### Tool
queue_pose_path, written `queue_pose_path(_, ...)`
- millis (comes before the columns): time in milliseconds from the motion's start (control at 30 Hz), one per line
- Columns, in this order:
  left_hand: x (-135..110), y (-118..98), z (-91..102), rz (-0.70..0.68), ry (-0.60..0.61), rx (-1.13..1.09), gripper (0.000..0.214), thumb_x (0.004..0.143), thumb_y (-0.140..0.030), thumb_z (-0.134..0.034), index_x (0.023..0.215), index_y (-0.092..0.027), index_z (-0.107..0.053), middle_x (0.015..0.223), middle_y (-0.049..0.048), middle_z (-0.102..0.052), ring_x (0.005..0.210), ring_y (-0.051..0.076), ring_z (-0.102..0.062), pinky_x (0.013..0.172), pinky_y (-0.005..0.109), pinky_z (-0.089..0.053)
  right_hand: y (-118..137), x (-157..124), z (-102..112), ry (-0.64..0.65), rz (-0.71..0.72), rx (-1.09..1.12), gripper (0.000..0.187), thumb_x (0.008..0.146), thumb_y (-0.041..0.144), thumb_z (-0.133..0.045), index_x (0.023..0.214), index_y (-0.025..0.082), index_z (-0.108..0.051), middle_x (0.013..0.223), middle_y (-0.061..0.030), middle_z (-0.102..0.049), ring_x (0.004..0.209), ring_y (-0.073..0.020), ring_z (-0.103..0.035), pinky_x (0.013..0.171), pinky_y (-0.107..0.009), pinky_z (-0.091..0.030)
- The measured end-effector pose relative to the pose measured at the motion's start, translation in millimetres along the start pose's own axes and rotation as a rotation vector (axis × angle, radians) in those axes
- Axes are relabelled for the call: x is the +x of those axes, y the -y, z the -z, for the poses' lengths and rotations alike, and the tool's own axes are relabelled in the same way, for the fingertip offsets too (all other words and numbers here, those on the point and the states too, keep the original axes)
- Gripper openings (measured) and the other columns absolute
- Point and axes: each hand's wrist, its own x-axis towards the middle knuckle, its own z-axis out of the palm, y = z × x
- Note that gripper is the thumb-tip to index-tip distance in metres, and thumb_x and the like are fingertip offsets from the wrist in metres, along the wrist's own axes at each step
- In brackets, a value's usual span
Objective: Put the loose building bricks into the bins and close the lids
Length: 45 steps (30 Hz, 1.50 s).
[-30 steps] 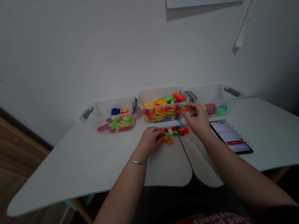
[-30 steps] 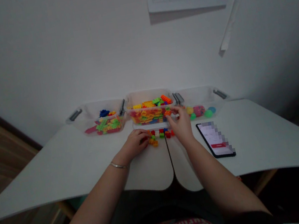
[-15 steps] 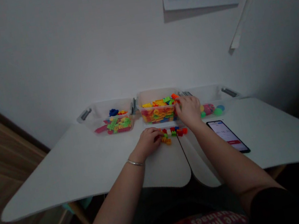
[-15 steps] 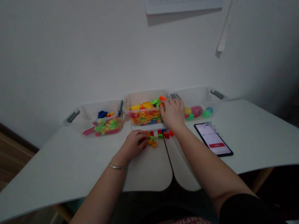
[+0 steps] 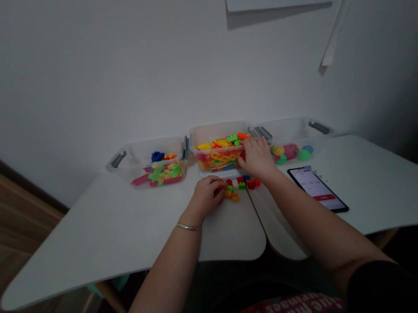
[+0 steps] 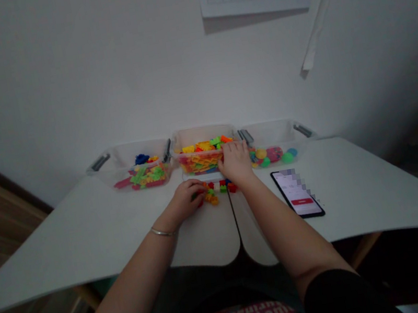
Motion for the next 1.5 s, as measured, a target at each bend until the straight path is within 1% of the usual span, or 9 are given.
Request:
queue_pose_path(167, 0, 1, 0.7, 0.050, -0.016, 0.037, 0.021, 0.084, -0.020, -0.059, 0.102, -0.020, -0.070, 0.108, 0.0082, -0.066, 0.102, 0.022, -0.059, 0.095, 0.040, -0.047, -6, -1, 1, 0.028, 0.016, 0.120, 0.048, 0.076, 0.027, -0.057, 0.123, 0.014, -0.053, 0.131, -0.0180, -0.055, 0.129, -0.0346, -0.040, 0.111, -0.060, -0.020)
queue_pose_path(267, -1, 2, -0.4, 0.058, -0.030, 0.041, 0.021, 0.084, -0.022, -0.060, 0.103, -0.019, -0.070, 0.108, 0.0079, -0.067, 0.104, 0.022, -0.058, 0.095, 0.040, -0.047, -7, -13, 3, -0.093, 0.005, 0.224, 0.051, 0.080, 0.027, -0.053, 0.129, 0.015, -0.048, 0.136, -0.0175, -0.050, 0.133, -0.0312, -0.036, 0.110, -0.055, -0.026)
queue_pose_path(400, -1, 1, -2.1, 0.066, -0.023, 0.043, 0.022, 0.083, -0.022, -0.062, 0.103, -0.019, -0.069, 0.108, 0.0083, -0.066, 0.104, 0.023, -0.058, 0.095, 0.041, -0.047, -8, -37, 5, -0.207, -0.064, 0.261, 0.034, 0.081, 0.025, -0.050, 0.114, 0.018, -0.054, 0.120, -0.0148, -0.057, 0.120, -0.0280, -0.047, 0.105, -0.050, -0.034)
queue_pose_path(533, 0, -1, -1.0, 0.074, -0.029, 0.038, 0.022, 0.082, -0.020, -0.063, 0.102, -0.019, -0.069, 0.107, 0.0084, -0.066, 0.103, 0.023, -0.059, 0.094, 0.040, -0.048, -16, -57, 5, -0.044, -0.141, 0.248, 0.018, 0.079, 0.023, -0.052, 0.095, 0.019, -0.059, 0.101, -0.0118, -0.060, 0.104, -0.0272, -0.054, 0.095, -0.043, -0.044)
queue_pose_path(700, 0, -3, 1.0, 0.067, -0.039, 0.033, 0.021, 0.082, -0.020, -0.062, 0.101, -0.019, -0.069, 0.107, 0.0086, -0.066, 0.102, 0.023, -0.059, 0.093, 0.041, -0.049, -23, -70, 5, 0.186, -0.268, 0.123, 0.016, 0.081, 0.026, -0.053, 0.092, 0.019, -0.063, 0.099, -0.0114, -0.059, 0.098, -0.0269, -0.057, 0.089, -0.040, -0.046)
queue_pose_path(833, 0, -3, 0.9, 0.075, -0.034, 0.034, 0.020, 0.082, -0.020, -0.062, 0.101, -0.020, -0.070, 0.107, 0.0086, -0.066, 0.103, 0.023, -0.059, 0.094, 0.041, -0.048, -23, -73, 3, 0.279, -0.330, 0.048, 0.018, 0.081, 0.026, -0.054, 0.093, 0.018, -0.065, 0.100, -0.0135, -0.060, 0.092, -0.0266, -0.060, 0.082, -0.038, -0.047)
queue_pose_path(1000, -1, -2, 0.4, 0.076, -0.033, 0.034, 0.021, 0.083, -0.021, -0.062, 0.102, -0.018, -0.069, 0.108, 0.0099, -0.066, 0.103, 0.023, -0.058, 0.095, 0.042, -0.048, -25, -73, -5, 0.351, -0.349, 0.062, 0.014, 0.081, 0.025, -0.054, 0.084, 0.016, -0.065, 0.087, -0.0116, -0.063, 0.079, -0.0230, -0.061, 0.073, -0.033, -0.047)
queue_pose_path(1267, -1, -3, 1.9, 0.094, -0.028, 0.045, 0.021, 0.083, -0.023, -0.061, 0.103, -0.020, -0.068, 0.108, 0.0085, -0.066, 0.103, 0.022, -0.059, 0.094, 0.041, -0.048, -30, -76, -12, 0.287, -0.346, 0.201, 0.013, 0.077, 0.023, -0.057, 0.083, 0.017, -0.066, 0.083, -0.0071, -0.064, 0.074, -0.0180, -0.058, 0.072, -0.030, -0.047)
queue_pose_path(1500, -2, 0, 5.5, 0.207, -0.075, 0.083, 0.023, 0.082, -0.018, -0.059, 0.103, -0.018, -0.067, 0.106, 0.0093, -0.067, 0.104, 0.024, -0.058, 0.097, 0.042, -0.047, -24, -61, 4, -0.102, -0.366, 0.534, 0.026, 0.078, 0.032, -0.056, 0.097, 0.017, -0.063, 0.094, -0.0092, -0.067, 0.076, -0.0199, -0.060, 0.076, -0.038, -0.052)
